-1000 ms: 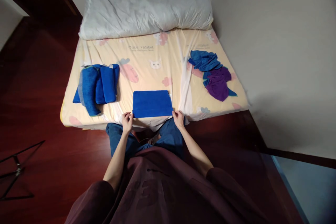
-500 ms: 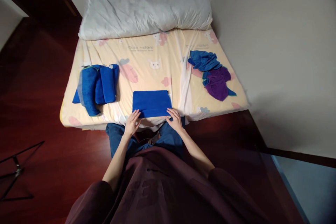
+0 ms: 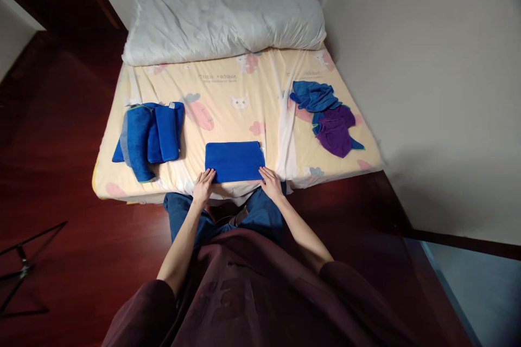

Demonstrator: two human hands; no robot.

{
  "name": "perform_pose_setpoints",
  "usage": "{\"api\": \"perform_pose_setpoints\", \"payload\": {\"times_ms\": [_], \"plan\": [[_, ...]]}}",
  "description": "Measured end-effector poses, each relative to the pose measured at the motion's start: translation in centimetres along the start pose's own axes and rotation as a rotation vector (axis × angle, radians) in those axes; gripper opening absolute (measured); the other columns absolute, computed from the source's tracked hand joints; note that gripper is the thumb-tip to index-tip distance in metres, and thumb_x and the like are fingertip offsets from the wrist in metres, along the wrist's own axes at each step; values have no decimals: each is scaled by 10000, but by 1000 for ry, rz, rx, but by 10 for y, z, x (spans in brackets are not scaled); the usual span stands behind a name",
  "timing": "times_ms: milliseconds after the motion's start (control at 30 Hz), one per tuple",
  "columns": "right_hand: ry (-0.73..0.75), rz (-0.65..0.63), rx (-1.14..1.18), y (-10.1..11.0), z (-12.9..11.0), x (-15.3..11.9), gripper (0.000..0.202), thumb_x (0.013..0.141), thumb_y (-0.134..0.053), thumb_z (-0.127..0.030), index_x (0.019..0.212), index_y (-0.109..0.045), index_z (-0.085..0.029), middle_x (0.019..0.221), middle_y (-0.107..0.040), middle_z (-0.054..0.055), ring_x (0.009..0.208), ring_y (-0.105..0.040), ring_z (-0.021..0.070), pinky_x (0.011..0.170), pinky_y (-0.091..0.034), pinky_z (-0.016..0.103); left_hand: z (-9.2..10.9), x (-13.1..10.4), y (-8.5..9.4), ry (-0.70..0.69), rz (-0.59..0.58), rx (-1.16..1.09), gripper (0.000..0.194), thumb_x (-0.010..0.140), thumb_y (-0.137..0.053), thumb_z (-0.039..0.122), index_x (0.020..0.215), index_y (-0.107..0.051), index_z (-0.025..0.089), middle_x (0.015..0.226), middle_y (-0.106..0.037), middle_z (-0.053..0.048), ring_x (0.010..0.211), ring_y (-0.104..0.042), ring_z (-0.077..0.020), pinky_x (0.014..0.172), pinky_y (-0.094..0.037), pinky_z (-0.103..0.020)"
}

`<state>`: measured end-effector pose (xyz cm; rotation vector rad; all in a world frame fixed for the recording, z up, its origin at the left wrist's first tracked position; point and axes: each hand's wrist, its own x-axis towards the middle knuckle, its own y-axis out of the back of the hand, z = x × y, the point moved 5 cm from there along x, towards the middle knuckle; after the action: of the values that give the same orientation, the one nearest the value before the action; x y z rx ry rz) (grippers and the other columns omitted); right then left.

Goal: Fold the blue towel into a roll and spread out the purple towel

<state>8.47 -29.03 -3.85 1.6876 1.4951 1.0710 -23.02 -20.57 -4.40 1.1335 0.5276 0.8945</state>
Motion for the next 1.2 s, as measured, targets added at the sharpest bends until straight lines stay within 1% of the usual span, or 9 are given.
{"api": "perform_pose_setpoints", "payload": {"times_ms": [167,333,533,667,800,900,1000,1133,1200], "plan": [[-49,-18,-36,-2,-1,5,512,920,-510,-73,1406,-643,-161,1483,-597,69,1408,-537,231,1153,-501,414,1,11,5,64,-12,-2,635,880,-390,43,1488,-542,146,1545,-514,-99,1484,-427,-256,1268,-284,-449],[-136,-46,-56,-1,-2,13,567,878,-498,-4,1379,-670,-205,1460,-617,47,1392,-549,252,1059,-571,433,1,14,7,70,-24,-18,646,841,-413,17,1451,-582,147,1530,-525,-112,1471,-446,-264,1250,-315,-464],[-108,-38,12,6,0,-13,574,856,-523,-6,1351,-690,-243,1393,-673,23,1294,-612,256,1024,-590,443,0,-12,2,73,20,-98,669,805,-410,-18,1393,-641,200,1468,-593,-89,1427,-504,-260,1238,-340,-491],[-98,10,116,6,4,-26,587,841,-521,-6,1337,-694,-269,1364,-693,13,1268,-615,233,1037,-578,427,-6,-26,-4,83,100,-266,668,785,-430,8,1377,-650,224,1461,-604,-60,1426,-506,-255,1198,-410,-496],[-139,82,282,2,16,-18,566,794,-518,-12,1267,-727,-242,1247,-740,53,1204,-626,238,1075,-538,433,-22,-26,-5,132,159,-538,568,793,-489,101,1319,-679,202,1379,-668,-72,1378,-556,-262,1194,-429,-514],[-194,113,442,-1,29,-13,485,785,-553,-71,1196,-754,-230,1168,-746,72,1154,-636,253,1050,-539,447,-36,-25,-4,196,193,-666,415,876,-569,271,1261,-707,196,1319,-701,-92,1295,-619,-281,1168,-457,-518],[-233,119,577,-5,39,-12,393,801,-602,-161,1152,-767,-228,1157,-736,84,1124,-654,254,1018,-551,441,-46,-26,-2,263,243,-678,392,894,-630,414,1206,-732,199,1248,-727,-108,1211,-656,-294,1110,-504,-514],[-240,142,669,-8,43,-13,346,806,-645,-241,1126,-775,-220,1167,-736,95,1142,-661,256,1035,-538,434,-48,-27,-3,293,242,-653,379,887,-641,449,1169,-746,219,1198,-741,-100,1160,-662,-292,1057,-530,-496],[-270,140,684,-10,45,-13,345,800,-648,-260,1118,-777,-219,1163,-738,95,1111,-674,254,1002,-553,422,-48,-27,-3,299,238,-650,382,885,-634,458,1158,-749,217,1190,-742,-101,1152,-661,-293,1047,-529,-489]]}}
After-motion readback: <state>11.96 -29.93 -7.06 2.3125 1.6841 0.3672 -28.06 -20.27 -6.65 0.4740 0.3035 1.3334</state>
